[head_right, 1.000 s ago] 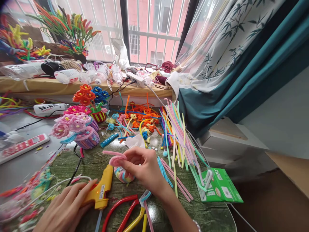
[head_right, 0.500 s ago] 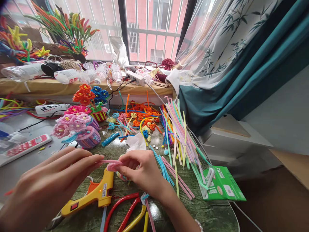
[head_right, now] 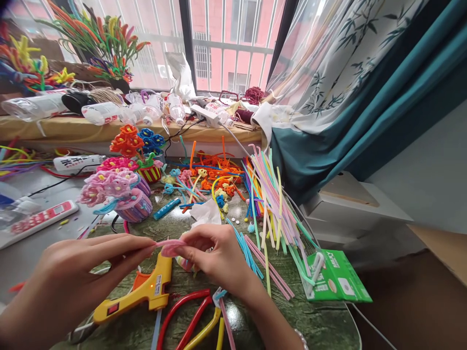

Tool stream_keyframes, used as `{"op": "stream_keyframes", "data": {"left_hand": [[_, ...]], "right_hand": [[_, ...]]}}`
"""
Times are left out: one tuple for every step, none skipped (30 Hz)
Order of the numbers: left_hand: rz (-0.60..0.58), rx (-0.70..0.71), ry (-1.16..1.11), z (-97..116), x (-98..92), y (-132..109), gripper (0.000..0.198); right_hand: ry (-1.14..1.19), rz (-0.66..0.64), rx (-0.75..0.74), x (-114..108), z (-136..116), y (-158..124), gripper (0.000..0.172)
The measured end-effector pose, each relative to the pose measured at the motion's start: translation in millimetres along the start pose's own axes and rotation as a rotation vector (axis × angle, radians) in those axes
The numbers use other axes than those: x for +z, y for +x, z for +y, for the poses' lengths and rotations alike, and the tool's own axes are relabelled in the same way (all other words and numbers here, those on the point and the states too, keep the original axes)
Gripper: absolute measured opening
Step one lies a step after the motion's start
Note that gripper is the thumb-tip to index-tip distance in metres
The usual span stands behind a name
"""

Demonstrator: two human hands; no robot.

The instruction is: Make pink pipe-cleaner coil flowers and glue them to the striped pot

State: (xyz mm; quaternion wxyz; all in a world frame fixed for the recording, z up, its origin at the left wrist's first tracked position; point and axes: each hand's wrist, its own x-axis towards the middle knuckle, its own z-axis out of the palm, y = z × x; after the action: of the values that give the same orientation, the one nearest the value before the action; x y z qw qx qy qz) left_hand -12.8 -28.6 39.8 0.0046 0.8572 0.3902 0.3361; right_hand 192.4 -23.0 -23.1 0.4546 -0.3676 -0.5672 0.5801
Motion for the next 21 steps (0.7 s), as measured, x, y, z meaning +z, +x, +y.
{"op": "stream_keyframes", "data": {"left_hand": [[-0.003, -0.026, -0.029, 0, -0.2, -1, 0.021], [-0.003, -0.054, -0.055, 1, -0.2, -2, 0.02], [-0.006, -0.084, -0.076, 2, 0.1, -3, 0.019], [-0.006, -0.114, -0.095, 3, 0.8, -4, 0.018], [-0.001, -0.148, -0.11, 4, 1.9, -5, 0.018], [0.003, -0.183, -0.124, 5, 3.5, -6, 0.018], [0.009, -0.219, -0.141, 6, 5.5, -8, 0.018], [0.01, -0.256, -0.164, 7, 7.8, -10, 0.018], [0.012, -0.295, -0.19, 8, 10.4, -13, 0.019], [0.019, -0.337, -0.217, 9, 13.1, -15, 0.019], [0.032, -0.379, -0.246, 9, 16.0, -18, 0.018], [0.051, -0.421, -0.28, 9, 18.7, -21, 0.017], [0.072, -0.46, -0.322, 10, 21.3, -23, 0.016], [0.088, -0.501, -0.368, 10, 23.6, -25, 0.015], [0.104, -0.546, -0.413, 11, 25.5, -27, 0.016], [0.113, -0.595, -0.455, 12, 27.1, -28, 0.017], [0.124, -0.646, -0.487, 15, 28.3, -28, 0.019], [0.141, -0.696, -0.511, 17, 29.3, -28, 0.021], [0.164, -0.738, -0.529, 20, 30.2, -28, 0.023], [0.19, -0.772, -0.547, 23, 31.2, -28, 0.023], [0.214, -0.798, -0.568, 26, 32.4, -28, 0.023]], "right_hand": [[0.007, 0.002, 0.0, 0, 0, 0, 0.036], [0.016, 0.005, 0.003, 0, 0, 0, 0.034], [0.029, 0.009, 0.008, 1, 0, 0, 0.032], [0.045, 0.015, 0.011, 1, 0, -1, 0.03], [0.063, 0.021, 0.014, 1, 0, -1, 0.028], [0.079, 0.025, 0.017, 1, 0, -1, 0.027], [0.092, 0.027, 0.019, 1, 1, -1, 0.026], [0.098, 0.029, 0.02, 1, 1, -1, 0.026], [0.101, 0.03, 0.02, 1, 1, -1, 0.026], [0.102, 0.033, 0.02, 1, 1, -1, 0.026], [0.105, 0.036, 0.02, 2, 1, -1, 0.026], [0.108, 0.039, 0.017, 2, 1, -1, 0.025], [0.112, 0.042, 0.014, 2, 1, -1, 0.025], [0.116, 0.041, 0.012, 2, 1, -1, 0.024], [0.122, 0.039, 0.011, 3, 1, -1, 0.023], [0.128, 0.037, 0.011, 3, 1, -1, 0.023], [0.136, 0.035, 0.011, 3, 1, -1, 0.022], [0.147, 0.032, 0.014, 4, 1, -1, 0.022], [0.161, 0.03, 0.017, 4, 1, -1, 0.022], [0.174, 0.03, 0.02, 5, 1, -1, 0.022], [0.186, 0.031, 0.023, 6, 1, -1, 0.022]]}}
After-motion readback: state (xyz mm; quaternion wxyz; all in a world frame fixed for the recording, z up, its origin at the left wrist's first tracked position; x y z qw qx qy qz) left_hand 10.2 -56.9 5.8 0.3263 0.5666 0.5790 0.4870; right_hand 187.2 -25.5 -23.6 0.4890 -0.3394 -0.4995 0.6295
